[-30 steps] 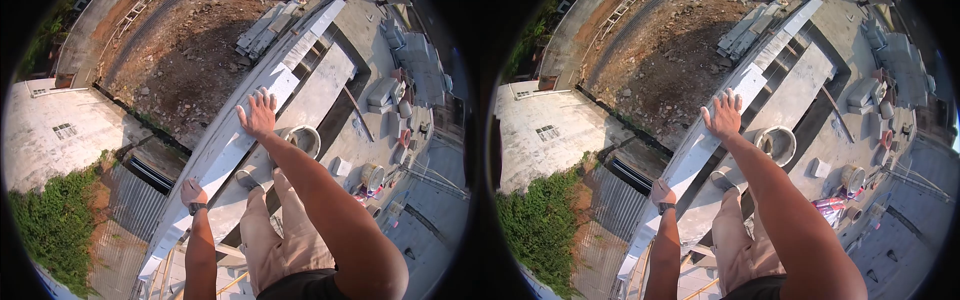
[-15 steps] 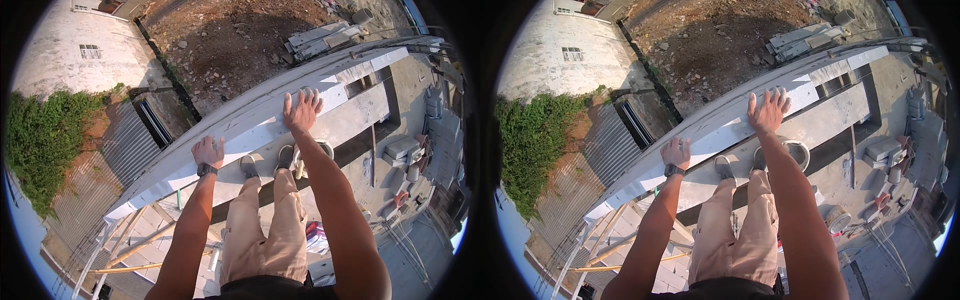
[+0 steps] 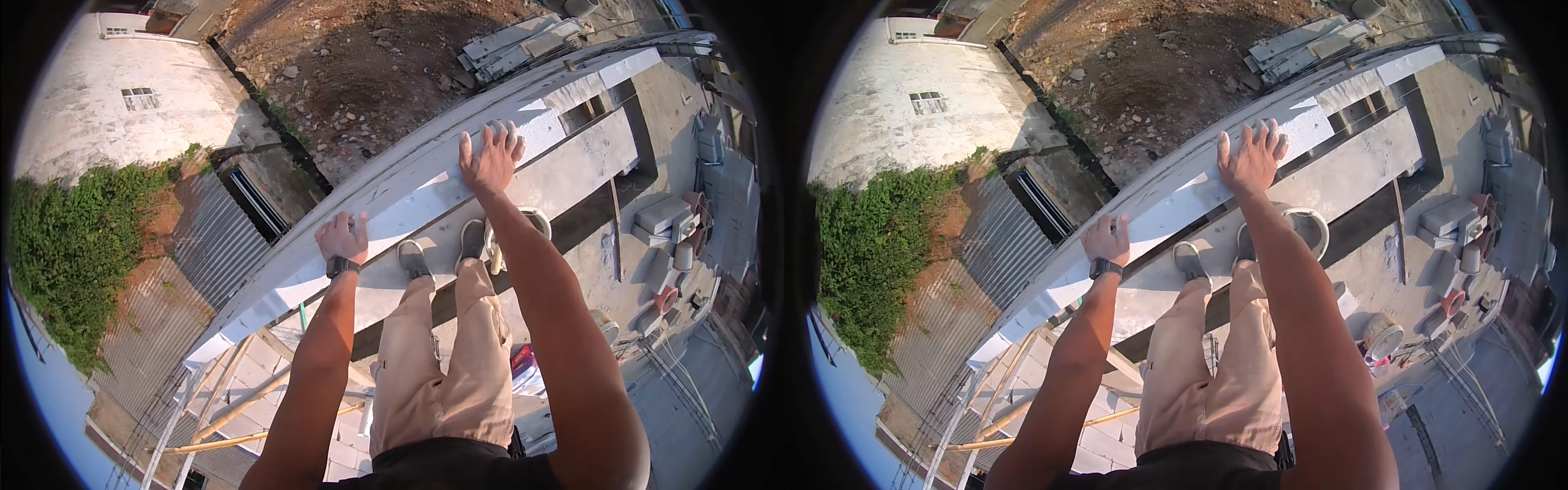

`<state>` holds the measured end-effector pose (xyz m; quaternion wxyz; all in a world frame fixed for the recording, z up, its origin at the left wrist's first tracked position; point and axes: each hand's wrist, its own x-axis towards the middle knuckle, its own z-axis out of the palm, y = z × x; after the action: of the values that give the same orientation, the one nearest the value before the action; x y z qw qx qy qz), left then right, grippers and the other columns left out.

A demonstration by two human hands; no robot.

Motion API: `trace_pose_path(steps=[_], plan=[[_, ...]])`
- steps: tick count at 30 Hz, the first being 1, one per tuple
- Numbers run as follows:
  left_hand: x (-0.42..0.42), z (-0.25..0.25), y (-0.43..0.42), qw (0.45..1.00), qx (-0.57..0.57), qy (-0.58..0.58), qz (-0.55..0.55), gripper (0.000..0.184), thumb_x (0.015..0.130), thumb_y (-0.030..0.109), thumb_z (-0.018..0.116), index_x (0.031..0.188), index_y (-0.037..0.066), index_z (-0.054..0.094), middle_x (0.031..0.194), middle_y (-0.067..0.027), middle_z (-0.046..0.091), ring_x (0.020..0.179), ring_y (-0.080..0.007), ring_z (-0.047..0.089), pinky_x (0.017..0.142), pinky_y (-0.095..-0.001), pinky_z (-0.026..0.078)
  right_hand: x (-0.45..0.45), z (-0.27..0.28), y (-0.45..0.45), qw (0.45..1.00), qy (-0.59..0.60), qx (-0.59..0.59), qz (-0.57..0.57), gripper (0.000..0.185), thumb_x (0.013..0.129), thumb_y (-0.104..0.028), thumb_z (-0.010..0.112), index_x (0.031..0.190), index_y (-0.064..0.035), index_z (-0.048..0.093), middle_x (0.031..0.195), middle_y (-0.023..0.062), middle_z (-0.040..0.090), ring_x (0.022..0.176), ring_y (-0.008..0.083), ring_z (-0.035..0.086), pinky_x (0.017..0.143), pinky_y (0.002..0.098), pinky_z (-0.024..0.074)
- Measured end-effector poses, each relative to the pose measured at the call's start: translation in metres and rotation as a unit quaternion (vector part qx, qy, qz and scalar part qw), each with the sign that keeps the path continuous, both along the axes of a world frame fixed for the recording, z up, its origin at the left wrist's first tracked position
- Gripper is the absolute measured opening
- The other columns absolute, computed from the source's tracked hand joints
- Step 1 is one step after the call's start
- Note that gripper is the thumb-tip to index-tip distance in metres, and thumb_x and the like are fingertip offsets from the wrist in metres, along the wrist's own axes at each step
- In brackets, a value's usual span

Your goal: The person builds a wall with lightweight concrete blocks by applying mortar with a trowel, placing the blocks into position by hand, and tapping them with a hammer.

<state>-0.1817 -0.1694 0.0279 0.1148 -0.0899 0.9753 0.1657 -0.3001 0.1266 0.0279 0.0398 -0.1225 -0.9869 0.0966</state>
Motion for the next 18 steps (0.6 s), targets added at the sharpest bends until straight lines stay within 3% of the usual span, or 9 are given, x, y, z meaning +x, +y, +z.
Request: trace_pose_path(steps=[5, 12, 18], plan=[[-0.0027, 0.0027, -0.0035, 1.0, 0.02, -0.001, -0.011, 0.039, 0.098, 0.046, 0.05, 0.095, 0.011, 0.066, 0.092, -0.0106, 0.069, 0.09, -0.0321, 0.064, 0.09, -0.0453, 0.041, -0.0001, 0.0023, -0.0031, 1.0, 0.004, -0.016, -0.003, 0.054, 0.095, -0.05, 0.052, 0.12, -0.0028, 0.062, 0.135, 0.0189, 0.05, 0.141, 0.0371, 0.031, 0.118, 0.0564, 0.0133], [-0.0027, -0.0007, -0.0063, 0.999, 0.007, 0.027, -0.04, 0.037, 0.098, 0.044, 0.051, 0.094, 0.01, 0.065, 0.088, -0.0107, 0.069, 0.087, -0.0336, 0.064, 0.085, -0.0461, 0.043, -0.0014, 0.0002, -0.0053, 1.0, 0.014, -0.015, -0.019, 0.053, 0.094, -0.051, 0.052, 0.118, -0.0047, 0.063, 0.134, 0.0182, 0.051, 0.142, 0.0357, 0.031, 0.118, 0.0566, 0.0131], [-0.0059, 0.0033, -0.0058, 0.994, 0.013, 0.088, -0.059, 0.032, 0.098, 0.037, 0.053, 0.09, 0.009, 0.066, 0.083, -0.0134, 0.069, 0.079, -0.0378, 0.065, 0.075, -0.0482, 0.047, -0.0011, 0.0044, -0.0063, 0.999, 0.015, -0.03, -0.014, 0.052, 0.093, -0.05, 0.053, 0.118, -0.0057, 0.064, 0.133, 0.0177, 0.053, 0.141, 0.0354, 0.032, 0.118, 0.0567, 0.0135]])
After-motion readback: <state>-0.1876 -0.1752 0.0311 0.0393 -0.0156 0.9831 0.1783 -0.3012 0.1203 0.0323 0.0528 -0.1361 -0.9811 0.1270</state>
